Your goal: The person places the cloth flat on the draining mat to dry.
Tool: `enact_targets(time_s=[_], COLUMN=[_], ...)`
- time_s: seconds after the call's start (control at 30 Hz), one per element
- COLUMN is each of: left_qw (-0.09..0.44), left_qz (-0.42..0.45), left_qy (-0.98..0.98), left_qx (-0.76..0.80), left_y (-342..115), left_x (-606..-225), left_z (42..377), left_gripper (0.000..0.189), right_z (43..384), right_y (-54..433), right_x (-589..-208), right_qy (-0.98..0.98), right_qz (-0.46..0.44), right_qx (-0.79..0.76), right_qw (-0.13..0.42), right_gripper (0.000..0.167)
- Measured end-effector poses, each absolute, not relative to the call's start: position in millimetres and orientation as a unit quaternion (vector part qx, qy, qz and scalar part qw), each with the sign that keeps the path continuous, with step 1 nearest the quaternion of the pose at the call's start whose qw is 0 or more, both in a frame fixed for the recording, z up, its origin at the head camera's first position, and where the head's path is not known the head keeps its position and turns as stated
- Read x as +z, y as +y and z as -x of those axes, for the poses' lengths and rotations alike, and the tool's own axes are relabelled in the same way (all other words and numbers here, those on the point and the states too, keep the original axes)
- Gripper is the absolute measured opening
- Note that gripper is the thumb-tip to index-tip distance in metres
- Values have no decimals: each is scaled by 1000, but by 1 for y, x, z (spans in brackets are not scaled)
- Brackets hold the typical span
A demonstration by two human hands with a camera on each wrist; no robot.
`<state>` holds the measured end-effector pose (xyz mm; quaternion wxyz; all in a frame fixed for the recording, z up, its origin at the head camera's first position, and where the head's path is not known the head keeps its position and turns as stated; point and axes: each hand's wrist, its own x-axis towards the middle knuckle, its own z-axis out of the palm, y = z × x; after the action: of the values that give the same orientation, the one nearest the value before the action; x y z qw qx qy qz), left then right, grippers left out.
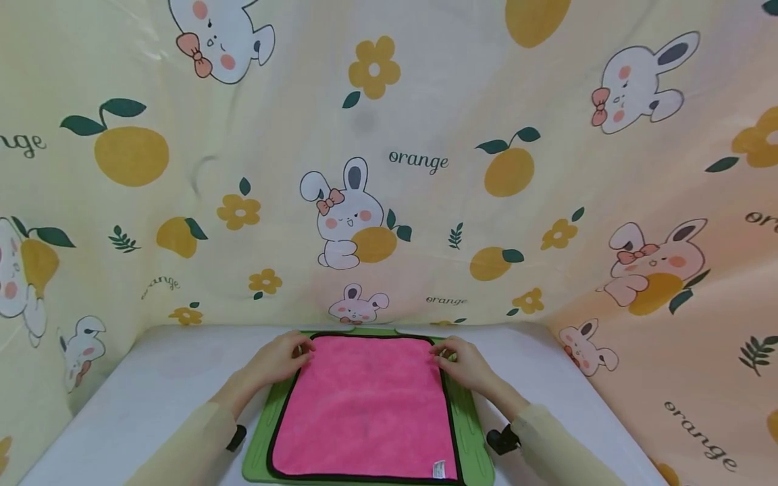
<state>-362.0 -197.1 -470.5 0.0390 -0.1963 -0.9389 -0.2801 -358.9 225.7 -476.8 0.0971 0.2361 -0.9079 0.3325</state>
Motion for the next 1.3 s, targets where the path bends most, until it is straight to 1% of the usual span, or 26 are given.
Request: enact_targets(time_s=[0.13, 0.23, 0.4, 0.63, 0.77, 0.97, 1.13, 1.3], left_qw=[45, 58, 59, 44, 44, 50, 56, 48], left_qz=[186, 197, 204, 210, 224, 221, 218, 221], left_qy=[-942, -942, -943, -944, -942, -945, -948, -954], left_qx=[-275, -267, -257, -253, -246, -234, -224, -199], left_y=[-197, -196, -195, -194, -194, -194, -192, -190], left_x=[-473, -477, -481, -482, -481, -478, -476, -478], left_z=[373, 377, 382, 387, 388, 386, 385, 385], left_gripper=[14, 19, 24, 27, 30, 38, 41, 40], right_z=[374, 380, 386, 390, 390, 390, 390, 390], right_y=[225, 223, 219, 217, 217, 220, 220, 221], right_x=[-481, -483, -488, -492, -494, -494, -494, -495], right_qy=[-916, -922, -929, -934, -932, -930, -932, -935], right_qz=[-198, -176, -160, -161, -163, -156, -155, -183], right_qx=[333, 332, 325, 310, 314, 324, 321, 296], right_qw=[103, 95, 77, 77, 76, 74, 73, 63], right_gripper=[14, 18, 22, 23, 24, 26, 30, 35])
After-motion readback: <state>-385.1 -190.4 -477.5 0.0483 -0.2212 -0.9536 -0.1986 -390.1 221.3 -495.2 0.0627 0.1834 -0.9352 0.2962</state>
